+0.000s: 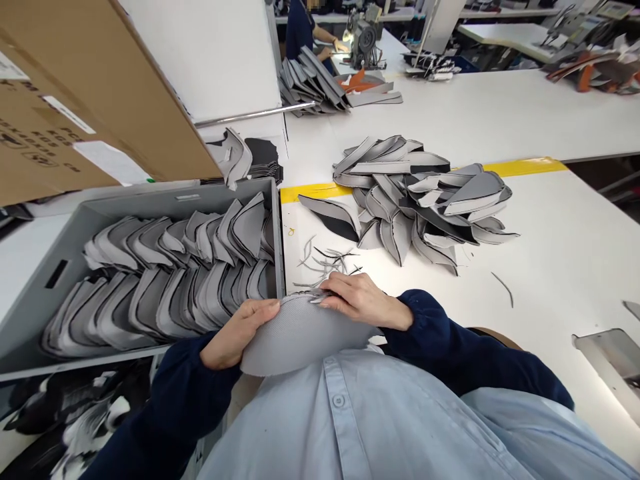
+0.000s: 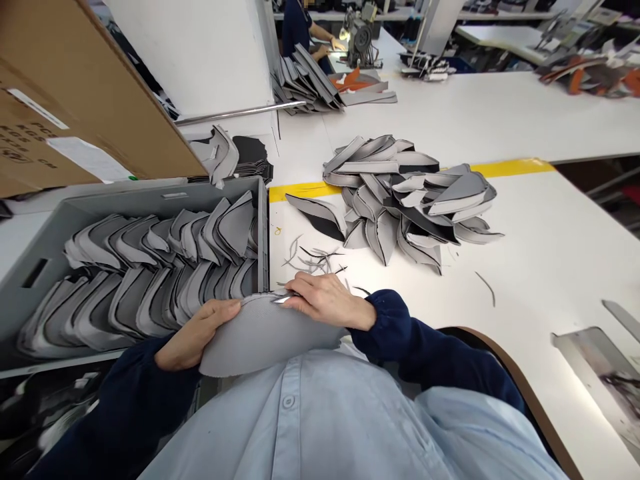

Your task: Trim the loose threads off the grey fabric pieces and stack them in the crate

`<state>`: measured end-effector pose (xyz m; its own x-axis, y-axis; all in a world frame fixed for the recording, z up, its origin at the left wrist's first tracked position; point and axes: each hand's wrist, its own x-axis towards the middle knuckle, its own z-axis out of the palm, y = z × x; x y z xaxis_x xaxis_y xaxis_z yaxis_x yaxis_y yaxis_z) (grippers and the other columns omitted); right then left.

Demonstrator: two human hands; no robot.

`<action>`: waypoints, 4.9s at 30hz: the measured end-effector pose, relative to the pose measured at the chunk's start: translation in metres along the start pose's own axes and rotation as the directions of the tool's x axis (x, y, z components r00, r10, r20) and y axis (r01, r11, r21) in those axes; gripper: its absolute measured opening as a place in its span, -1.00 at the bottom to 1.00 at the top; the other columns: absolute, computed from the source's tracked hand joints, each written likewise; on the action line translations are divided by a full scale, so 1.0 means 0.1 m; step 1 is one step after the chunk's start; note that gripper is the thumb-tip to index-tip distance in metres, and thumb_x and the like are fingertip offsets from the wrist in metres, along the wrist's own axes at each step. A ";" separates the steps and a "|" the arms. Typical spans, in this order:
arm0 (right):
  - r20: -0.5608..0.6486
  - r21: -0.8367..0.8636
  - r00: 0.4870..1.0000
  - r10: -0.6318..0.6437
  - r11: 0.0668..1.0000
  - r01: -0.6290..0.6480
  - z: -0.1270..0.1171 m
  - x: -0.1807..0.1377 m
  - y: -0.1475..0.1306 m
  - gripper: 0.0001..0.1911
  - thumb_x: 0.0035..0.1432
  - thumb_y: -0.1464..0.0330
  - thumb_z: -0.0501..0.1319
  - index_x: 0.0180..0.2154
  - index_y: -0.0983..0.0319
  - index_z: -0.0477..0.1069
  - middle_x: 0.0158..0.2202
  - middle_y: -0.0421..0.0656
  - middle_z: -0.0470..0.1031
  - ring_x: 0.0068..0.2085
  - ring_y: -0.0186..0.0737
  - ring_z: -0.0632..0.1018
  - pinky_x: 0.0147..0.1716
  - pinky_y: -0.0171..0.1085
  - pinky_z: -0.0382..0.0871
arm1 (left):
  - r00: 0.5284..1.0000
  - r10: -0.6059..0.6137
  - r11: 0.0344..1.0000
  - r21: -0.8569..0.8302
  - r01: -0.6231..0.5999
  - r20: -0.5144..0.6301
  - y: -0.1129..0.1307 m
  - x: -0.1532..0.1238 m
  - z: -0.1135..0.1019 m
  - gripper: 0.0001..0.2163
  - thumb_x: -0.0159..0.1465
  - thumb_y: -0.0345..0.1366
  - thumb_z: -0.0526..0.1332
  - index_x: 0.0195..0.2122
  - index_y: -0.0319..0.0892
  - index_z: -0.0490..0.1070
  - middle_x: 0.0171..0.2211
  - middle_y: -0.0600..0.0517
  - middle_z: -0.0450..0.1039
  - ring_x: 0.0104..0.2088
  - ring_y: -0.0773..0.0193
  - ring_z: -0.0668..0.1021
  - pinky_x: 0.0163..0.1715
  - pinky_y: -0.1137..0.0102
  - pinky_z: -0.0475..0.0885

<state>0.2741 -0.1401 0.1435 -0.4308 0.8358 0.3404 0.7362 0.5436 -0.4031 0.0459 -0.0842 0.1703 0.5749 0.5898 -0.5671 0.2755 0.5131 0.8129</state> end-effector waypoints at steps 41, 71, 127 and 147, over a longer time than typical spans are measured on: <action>0.061 -0.314 0.848 -0.526 0.797 0.517 -0.03 0.49 -0.09 -0.62 0.34 0.19 -0.10 -0.26 0.31 0.33 -0.45 -0.20 0.38 -0.52 -0.39 0.36 -0.57 -0.30 0.04 | 0.957 0.106 0.993 -0.087 -0.085 0.272 0.18 0.05 -0.03 -0.38 0.12 0.26 0.00 -0.14 -0.16 0.53 -0.11 -0.03 0.52 0.05 0.13 0.42 0.05 0.38 0.24; 0.405 -0.366 0.669 0.623 0.781 -0.505 0.75 0.03 1.51 -0.73 0.22 0.30 0.02 -0.07 0.17 0.33 -0.14 -0.10 0.43 -0.18 -0.18 0.51 -0.38 -0.33 0.32 | 0.492 0.245 0.946 0.093 -0.312 -0.836 -0.16 2.06 -1.72 -0.55 0.26 -0.23 -0.07 0.15 -0.28 0.19 -0.04 -0.16 0.43 -0.10 0.16 0.52 -0.21 0.36 0.46; 0.029 0.305 0.999 -0.041 0.952 0.030 0.17 0.03 0.11 -0.83 0.19 0.41 0.00 -0.35 0.28 0.33 -0.50 -0.21 0.35 -0.51 -0.39 0.32 -0.54 -0.39 0.11 | 0.839 0.519 0.387 0.830 -0.402 0.164 -0.18 0.13 -0.20 -0.59 0.24 -0.22 0.00 0.10 -0.12 0.35 0.06 -0.11 0.35 0.05 0.01 0.39 0.08 0.16 0.23; -0.002 0.174 0.997 0.071 0.982 -0.070 -0.14 0.00 -0.11 -0.63 0.31 0.19 -0.06 -0.06 0.29 0.32 -0.24 -0.08 0.44 -0.29 -0.26 0.47 -0.33 -0.32 0.36 | 0.984 0.177 0.948 0.264 -0.175 0.016 0.08 -0.03 -0.05 -0.67 0.06 -0.12 0.21 -0.75 -0.18 0.30 -0.68 0.08 0.29 -0.60 0.34 0.29 -0.56 0.49 0.31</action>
<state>0.2731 -0.1471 0.1598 -0.3760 0.8723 0.3125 0.6628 0.4889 -0.5672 0.0422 -0.0787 0.1781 0.6266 0.6615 -0.4121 0.3644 0.2187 0.9052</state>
